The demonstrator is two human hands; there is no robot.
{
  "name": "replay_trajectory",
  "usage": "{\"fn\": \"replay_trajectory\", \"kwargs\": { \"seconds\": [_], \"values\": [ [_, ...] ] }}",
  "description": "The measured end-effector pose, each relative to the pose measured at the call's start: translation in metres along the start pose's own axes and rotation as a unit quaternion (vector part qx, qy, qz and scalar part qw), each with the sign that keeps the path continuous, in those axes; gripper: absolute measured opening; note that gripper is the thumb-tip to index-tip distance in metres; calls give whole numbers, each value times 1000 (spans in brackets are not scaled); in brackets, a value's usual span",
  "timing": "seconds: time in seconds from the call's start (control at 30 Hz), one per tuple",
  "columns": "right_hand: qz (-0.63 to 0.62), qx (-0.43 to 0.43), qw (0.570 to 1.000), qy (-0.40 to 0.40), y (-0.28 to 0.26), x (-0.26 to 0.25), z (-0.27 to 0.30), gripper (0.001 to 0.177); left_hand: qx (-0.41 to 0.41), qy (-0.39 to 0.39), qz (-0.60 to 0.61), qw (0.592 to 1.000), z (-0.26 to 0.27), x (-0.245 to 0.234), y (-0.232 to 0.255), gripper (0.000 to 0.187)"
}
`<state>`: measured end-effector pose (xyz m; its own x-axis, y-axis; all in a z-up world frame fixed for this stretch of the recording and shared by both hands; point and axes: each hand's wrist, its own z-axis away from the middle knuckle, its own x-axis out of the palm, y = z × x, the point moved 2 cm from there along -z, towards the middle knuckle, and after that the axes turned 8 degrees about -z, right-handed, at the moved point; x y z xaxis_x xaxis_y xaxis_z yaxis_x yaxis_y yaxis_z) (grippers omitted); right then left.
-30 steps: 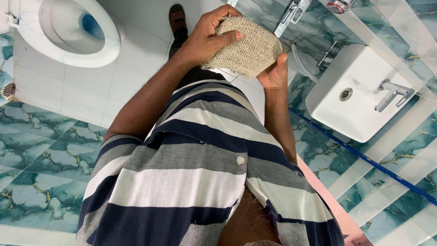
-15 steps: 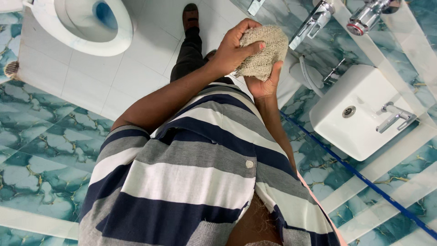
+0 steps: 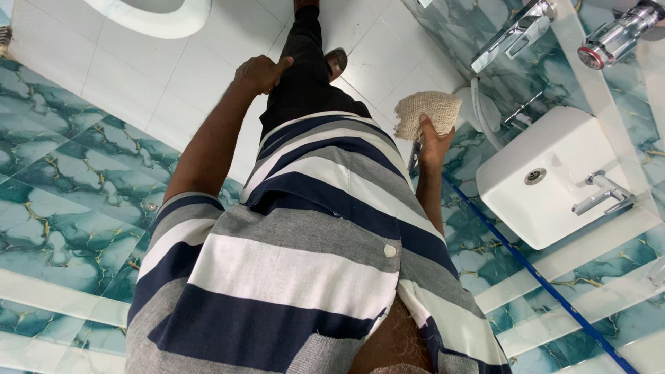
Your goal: The person wipes a bathroom tap using a cloth and rinses the fixture with a hand shower.
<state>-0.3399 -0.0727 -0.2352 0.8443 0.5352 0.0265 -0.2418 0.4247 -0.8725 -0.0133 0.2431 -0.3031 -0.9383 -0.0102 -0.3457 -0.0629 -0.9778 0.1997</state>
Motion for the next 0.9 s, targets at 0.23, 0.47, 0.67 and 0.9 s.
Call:
{"fn": "replay_trajectory", "kwargs": {
  "seconds": [0.23, 0.47, 0.67, 0.9],
  "values": [
    [455, 61, 886, -72, 57, -53, 4, 42, 11, -78, -59, 995, -21, 20, -15, 70],
    [553, 78, 817, -145, 86, -61, 14, 62, 72, -119, 50, 989, -1, 17, -29, 52],
    [574, 113, 796, -156, 110, -74, 13, 51, 115, -105, 6, 988, 83, -1, -25, 52],
    [541, 111, 821, -146, 115, -66, 16, 53, 71, -125, -17, 990, 99, -10, -50, 54]
  ]
}}
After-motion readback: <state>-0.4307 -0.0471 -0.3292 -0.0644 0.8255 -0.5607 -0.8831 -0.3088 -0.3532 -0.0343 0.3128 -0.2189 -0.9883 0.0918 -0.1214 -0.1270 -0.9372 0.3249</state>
